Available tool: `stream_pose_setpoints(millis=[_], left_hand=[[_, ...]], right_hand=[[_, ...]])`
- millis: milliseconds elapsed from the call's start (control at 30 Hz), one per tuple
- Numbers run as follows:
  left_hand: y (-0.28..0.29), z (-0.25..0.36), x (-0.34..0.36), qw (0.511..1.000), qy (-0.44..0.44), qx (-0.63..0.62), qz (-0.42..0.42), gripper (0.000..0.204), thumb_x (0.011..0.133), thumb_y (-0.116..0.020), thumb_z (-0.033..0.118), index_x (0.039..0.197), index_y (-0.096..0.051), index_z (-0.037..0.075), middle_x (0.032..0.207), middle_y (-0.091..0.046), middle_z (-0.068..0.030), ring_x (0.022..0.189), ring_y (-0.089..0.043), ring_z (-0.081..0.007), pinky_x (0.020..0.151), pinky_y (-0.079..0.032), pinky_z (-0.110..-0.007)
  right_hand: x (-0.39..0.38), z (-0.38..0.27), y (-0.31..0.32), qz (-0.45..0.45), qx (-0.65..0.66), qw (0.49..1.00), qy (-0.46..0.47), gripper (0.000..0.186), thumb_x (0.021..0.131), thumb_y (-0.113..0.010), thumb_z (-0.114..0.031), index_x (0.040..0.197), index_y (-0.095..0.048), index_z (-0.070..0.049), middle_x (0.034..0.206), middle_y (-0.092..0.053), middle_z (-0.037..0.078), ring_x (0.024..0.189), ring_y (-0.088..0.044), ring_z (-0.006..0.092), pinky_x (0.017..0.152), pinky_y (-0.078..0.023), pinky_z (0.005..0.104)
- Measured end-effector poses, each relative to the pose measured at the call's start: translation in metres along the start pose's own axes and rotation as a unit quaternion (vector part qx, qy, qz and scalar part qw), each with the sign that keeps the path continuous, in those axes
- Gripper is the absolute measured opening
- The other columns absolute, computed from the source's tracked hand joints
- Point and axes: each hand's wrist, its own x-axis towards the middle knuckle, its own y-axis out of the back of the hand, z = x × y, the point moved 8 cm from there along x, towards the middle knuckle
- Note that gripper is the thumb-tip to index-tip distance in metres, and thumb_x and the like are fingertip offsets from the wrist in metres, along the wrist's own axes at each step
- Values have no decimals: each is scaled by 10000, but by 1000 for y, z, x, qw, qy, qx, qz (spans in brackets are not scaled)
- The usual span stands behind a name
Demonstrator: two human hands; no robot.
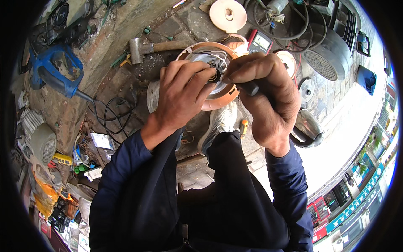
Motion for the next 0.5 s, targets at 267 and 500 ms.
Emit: stream_pose_setpoints(millis=[267, 500], left_hand=[[1, 1, 0, 1000, -1, 6, 0, 392, 821, -866, 153, 1193, -743, 132, 1208, -698, 7, 1108, -615, -265, 937, -463, -430], [2, 1, 1, 1000, -1, 6, 2, 395, 823, -865, 154, 1196, -740, 136, 1206, -697, 8, 1113, -617, -269, 930, -464, -432]], right_hand=[[0, 2, 1, 3, -3, 1000, 3, 341, 868, -456, 172, 1099, -676, 53, 1183, -692, 188, 1037, -691, 208, 939, -540, 327], [2, 3, 2, 2, -20, 1000, 1, 335, 863, -461, 173, 1089, -679, 55, 1188, -690, 189, 1057, -694, 215, 964, -537, 326]])
